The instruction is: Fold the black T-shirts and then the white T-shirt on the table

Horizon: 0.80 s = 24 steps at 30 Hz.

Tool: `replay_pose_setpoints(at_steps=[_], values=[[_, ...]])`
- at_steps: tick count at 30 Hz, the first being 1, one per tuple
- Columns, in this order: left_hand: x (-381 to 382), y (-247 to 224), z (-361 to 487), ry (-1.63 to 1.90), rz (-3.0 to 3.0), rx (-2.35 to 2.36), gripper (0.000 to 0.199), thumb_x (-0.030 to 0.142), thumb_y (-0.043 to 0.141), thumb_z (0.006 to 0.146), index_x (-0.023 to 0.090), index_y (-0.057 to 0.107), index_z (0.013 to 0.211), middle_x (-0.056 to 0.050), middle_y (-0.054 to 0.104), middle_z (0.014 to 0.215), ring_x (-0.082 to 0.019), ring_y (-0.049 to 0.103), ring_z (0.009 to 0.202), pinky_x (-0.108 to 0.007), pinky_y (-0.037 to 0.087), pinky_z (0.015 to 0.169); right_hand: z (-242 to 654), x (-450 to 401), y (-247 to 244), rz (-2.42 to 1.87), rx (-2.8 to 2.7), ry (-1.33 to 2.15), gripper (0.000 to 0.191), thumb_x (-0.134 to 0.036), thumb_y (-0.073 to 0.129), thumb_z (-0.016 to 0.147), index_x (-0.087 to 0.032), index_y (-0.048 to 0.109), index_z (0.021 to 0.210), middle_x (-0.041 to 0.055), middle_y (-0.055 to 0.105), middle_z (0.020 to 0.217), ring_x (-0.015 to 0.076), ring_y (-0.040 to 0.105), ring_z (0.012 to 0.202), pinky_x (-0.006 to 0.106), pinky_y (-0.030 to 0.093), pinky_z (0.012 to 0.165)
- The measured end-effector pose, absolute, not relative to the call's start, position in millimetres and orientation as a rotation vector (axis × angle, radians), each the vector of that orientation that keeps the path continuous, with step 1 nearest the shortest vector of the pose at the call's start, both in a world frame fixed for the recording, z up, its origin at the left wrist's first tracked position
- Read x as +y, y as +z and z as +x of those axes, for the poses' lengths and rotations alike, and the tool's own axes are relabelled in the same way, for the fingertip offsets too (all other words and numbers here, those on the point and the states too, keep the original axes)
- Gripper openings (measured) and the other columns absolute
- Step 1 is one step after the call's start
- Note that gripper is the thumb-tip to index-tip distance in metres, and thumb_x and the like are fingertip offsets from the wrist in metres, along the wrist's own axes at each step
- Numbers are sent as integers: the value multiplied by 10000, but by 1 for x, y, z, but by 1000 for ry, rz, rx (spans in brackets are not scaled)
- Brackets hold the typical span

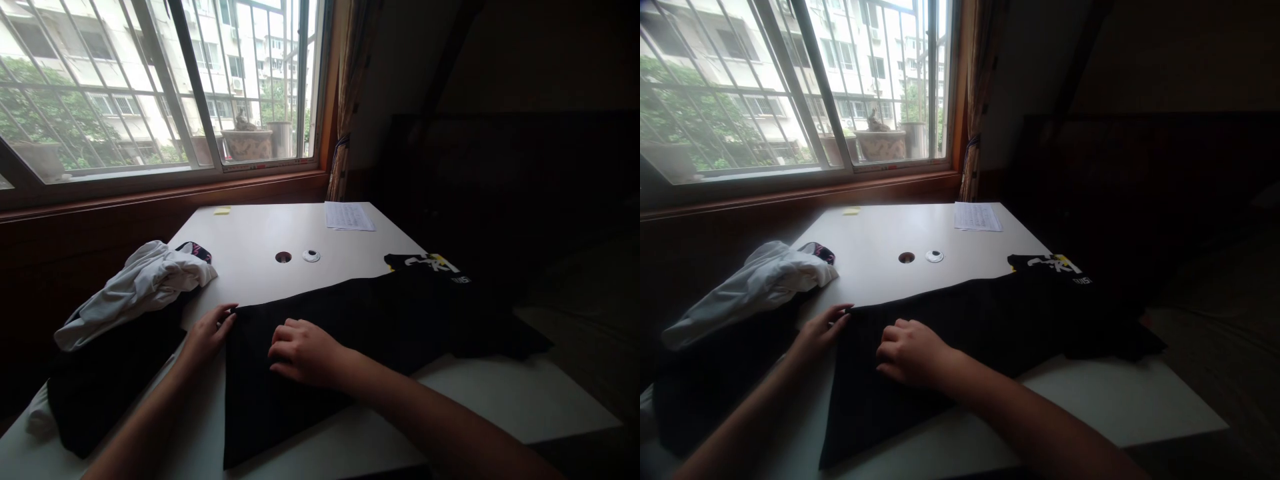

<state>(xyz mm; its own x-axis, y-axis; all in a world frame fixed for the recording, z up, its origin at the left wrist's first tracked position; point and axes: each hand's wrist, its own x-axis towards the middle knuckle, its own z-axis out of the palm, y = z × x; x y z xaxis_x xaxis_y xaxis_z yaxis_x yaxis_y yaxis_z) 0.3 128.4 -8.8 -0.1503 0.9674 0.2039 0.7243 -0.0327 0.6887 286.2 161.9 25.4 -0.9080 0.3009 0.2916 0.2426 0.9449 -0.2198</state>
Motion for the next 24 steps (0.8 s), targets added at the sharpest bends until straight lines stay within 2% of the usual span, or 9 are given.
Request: replay_pose_setpoints(at_steps=[3, 6, 10, 14, 24], values=[[131, -7, -5, 998, 1744, 1885, 504, 590, 498, 903, 224, 703, 1182, -73, 762, 1051, -271, 716, 974, -343, 548, 823, 275, 137, 28, -377, -2841, 244, 338, -502, 678, 927, -202, 695, 1080, 55, 681, 1048, 212, 612, 958, 346, 481, 883], [132, -8, -11, 990, 1717, 1863, 527, 601, 503, 898, 220, 688, 1212, -63, 767, 998, -267, 720, 939, -336, 546, 804, 266, 116, 28, -376, -2890, 204, 425, -566, 698, 888, -187, 677, 1078, 63, 669, 1054, 224, 609, 928, 342, 498, 792], [132, -8, -17, 986, 1695, 1825, 569, 590, 572, 861, 206, 647, 1274, -63, 764, 978, -259, 722, 897, -339, 547, 791, 261, 97, 26, -431, -2917, 168, 277, -450, 695, 903, -182, 654, 958, 46, 645, 964, 214, 595, 854, 322, 477, 662], [131, -4, -17, 1004, 1660, 1833, 577, 576, 621, 825, 194, 649, 1257, -66, 765, 949, -268, 723, 904, -365, 547, 823, 260, 91, 23, -413, -2914, 195, 169, -339, 619, 937, -186, 622, 866, 23, 617, 875, 180, 555, 757, 313, 441, 618], [131, 1, -11, 1078, 1688, 1853, 480, 532, 643, 800, 220, 683, 1162, -54, 778, 914, -254, 740, 853, -355, 571, 782, 263, 89, 29, -417, -2816, 202, 119, -322, 611, 897, -214, 625, 848, 37, 647, 864, 187, 564, 731, 343, 432, 621]])
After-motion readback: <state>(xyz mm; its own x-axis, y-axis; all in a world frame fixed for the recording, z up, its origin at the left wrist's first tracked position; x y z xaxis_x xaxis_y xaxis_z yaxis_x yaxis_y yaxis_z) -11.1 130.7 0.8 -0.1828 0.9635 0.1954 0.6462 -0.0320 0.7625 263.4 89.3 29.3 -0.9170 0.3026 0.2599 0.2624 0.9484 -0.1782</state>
